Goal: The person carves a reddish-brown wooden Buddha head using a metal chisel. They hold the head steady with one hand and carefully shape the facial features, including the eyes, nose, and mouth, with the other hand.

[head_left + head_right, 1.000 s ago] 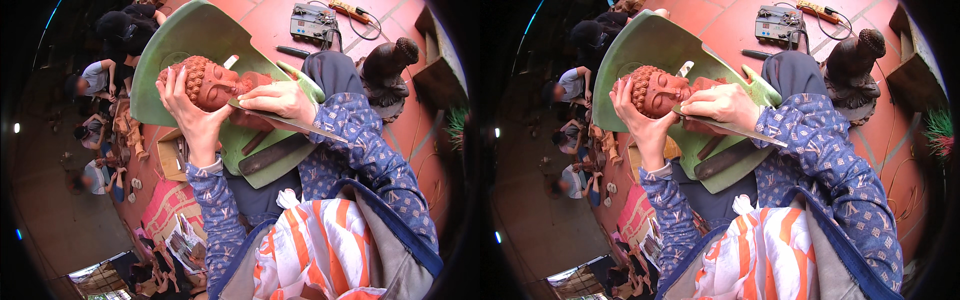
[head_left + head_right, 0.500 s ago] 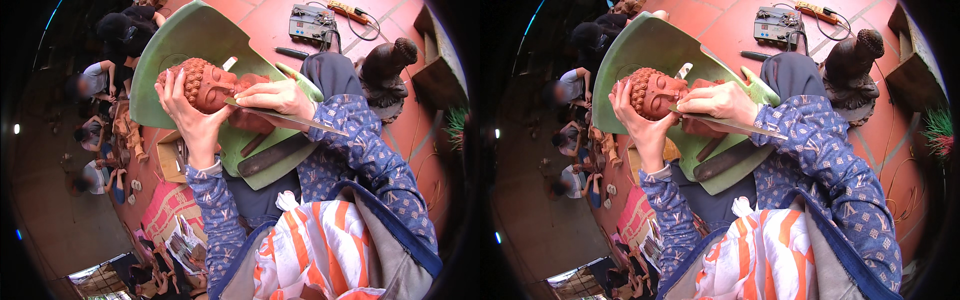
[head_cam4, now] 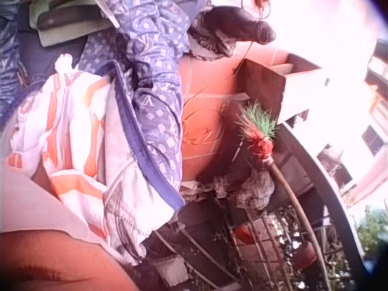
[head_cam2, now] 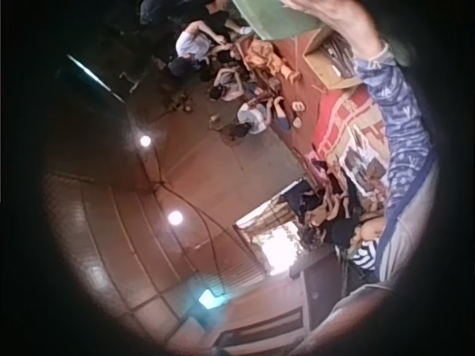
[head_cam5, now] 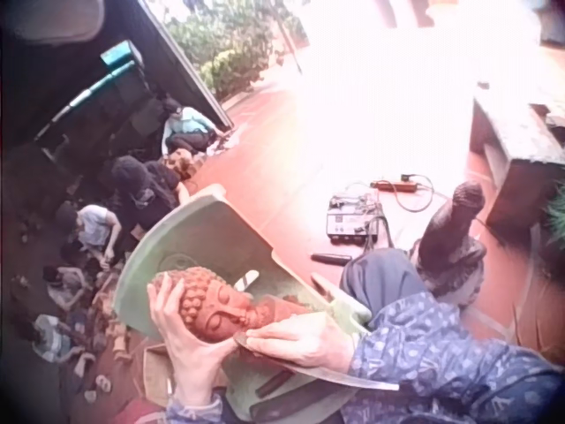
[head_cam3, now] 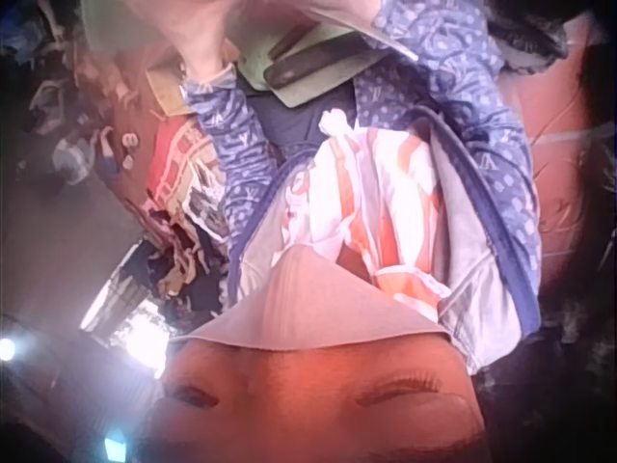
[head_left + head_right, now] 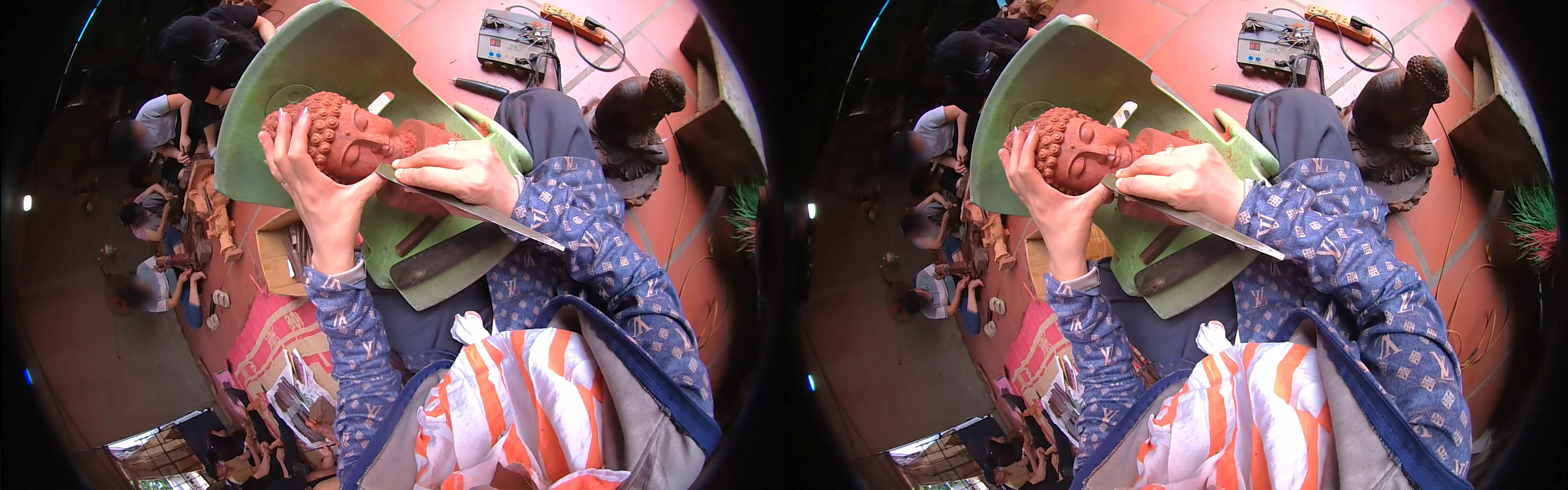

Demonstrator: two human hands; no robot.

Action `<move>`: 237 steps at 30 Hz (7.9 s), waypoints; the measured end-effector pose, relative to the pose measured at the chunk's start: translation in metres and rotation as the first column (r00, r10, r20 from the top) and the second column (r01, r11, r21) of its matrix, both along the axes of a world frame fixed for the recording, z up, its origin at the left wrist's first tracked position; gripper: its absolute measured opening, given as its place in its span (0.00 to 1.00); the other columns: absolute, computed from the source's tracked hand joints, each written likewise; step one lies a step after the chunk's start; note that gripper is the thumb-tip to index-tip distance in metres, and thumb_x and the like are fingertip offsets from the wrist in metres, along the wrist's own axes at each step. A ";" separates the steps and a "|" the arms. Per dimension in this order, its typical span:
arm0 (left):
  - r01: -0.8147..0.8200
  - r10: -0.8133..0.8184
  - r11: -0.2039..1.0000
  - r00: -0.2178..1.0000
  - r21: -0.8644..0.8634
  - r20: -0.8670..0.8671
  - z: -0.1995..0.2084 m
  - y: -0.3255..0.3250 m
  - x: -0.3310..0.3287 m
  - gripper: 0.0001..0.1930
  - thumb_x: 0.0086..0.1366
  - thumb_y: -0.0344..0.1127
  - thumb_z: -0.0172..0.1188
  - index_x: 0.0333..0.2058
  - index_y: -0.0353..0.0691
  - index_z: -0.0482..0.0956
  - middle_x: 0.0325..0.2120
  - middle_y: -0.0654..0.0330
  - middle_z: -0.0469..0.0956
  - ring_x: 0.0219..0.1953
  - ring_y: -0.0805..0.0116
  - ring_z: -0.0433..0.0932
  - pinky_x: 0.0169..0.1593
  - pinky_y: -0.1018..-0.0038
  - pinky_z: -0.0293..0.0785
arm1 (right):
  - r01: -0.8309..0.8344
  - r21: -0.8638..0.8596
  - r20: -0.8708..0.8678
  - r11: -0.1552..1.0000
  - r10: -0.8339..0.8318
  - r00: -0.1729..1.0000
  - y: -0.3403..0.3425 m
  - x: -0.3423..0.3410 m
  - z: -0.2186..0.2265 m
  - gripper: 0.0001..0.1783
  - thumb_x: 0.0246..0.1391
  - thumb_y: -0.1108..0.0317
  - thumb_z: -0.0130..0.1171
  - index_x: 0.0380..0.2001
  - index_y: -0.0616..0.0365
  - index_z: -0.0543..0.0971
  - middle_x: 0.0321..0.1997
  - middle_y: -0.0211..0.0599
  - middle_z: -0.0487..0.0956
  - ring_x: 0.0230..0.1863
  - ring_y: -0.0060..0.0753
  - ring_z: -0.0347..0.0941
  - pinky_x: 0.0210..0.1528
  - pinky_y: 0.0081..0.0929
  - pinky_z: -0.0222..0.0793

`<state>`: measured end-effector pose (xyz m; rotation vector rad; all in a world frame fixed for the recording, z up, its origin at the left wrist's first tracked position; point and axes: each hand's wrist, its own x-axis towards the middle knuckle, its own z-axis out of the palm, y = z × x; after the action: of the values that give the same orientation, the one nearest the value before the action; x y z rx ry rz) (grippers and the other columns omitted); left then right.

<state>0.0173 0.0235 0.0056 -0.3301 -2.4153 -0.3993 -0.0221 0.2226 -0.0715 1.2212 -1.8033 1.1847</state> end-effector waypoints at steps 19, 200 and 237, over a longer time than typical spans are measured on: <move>0.017 -0.017 1.000 1.000 -0.008 -0.005 -0.001 -0.002 -0.002 0.56 0.35 0.40 0.81 0.66 0.46 0.60 0.68 0.55 0.55 0.73 0.42 0.44 0.73 0.47 0.46 | 0.066 0.068 -0.034 0.995 -0.064 0.997 -0.001 0.012 0.007 0.13 0.50 0.66 0.63 0.40 0.51 0.81 0.43 0.28 0.81 0.33 0.30 0.81 0.33 0.26 0.77; -0.112 -0.196 0.264 0.966 0.958 0.167 -0.030 0.028 0.016 0.47 0.57 0.31 0.71 0.67 0.32 0.48 0.59 0.49 0.63 0.57 0.62 0.68 0.62 0.66 0.65 | -0.081 -0.506 0.675 0.859 0.453 0.583 -0.033 0.032 0.026 0.02 0.57 0.79 0.60 0.33 0.66 0.78 0.32 0.39 0.84 0.35 0.23 0.81 0.37 0.22 0.77; -0.127 -0.155 0.288 0.972 0.949 0.177 -0.019 0.035 0.012 0.40 0.60 0.37 0.70 0.63 0.29 0.55 0.59 0.48 0.65 0.59 0.62 0.68 0.64 0.64 0.63 | -0.132 -0.633 0.733 0.763 0.645 0.214 -0.022 0.014 0.033 0.04 0.62 0.72 0.60 0.37 0.61 0.78 0.35 0.35 0.84 0.33 0.16 0.78 0.29 0.17 0.74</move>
<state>0.0295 0.0583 -0.0134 0.2928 -1.8731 -1.9015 -0.0082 0.2010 -0.0389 0.6886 -1.6706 2.9600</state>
